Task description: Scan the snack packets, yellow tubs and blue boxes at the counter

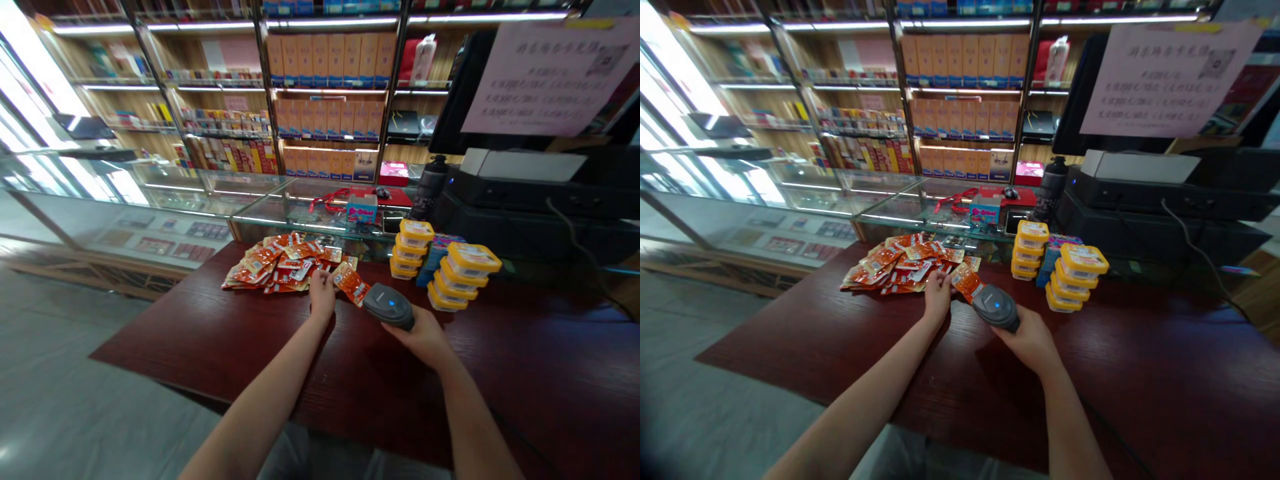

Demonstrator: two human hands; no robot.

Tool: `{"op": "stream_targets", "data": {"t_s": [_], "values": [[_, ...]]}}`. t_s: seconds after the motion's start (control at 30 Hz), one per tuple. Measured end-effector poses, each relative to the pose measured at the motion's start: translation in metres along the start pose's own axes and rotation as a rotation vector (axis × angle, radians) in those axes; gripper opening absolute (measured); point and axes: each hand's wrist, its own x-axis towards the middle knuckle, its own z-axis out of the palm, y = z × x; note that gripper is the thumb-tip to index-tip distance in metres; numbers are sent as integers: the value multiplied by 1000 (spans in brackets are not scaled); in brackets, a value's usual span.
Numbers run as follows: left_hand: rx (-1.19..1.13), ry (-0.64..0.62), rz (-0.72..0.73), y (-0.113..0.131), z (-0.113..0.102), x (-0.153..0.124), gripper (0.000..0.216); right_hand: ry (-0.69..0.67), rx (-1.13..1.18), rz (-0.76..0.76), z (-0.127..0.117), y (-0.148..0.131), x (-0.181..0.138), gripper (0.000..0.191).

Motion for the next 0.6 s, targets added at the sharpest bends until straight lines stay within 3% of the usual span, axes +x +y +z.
{"op": "stream_targets", "data": {"t_s": [0.37, 0.6], "values": [[0, -15, -18, 3, 3, 0, 12, -6, -64, -2, -3, -10, -3, 40], [-30, -27, -17, 10, 1, -7, 11, 87, -94, 43, -4, -23, -7, 41]]}}
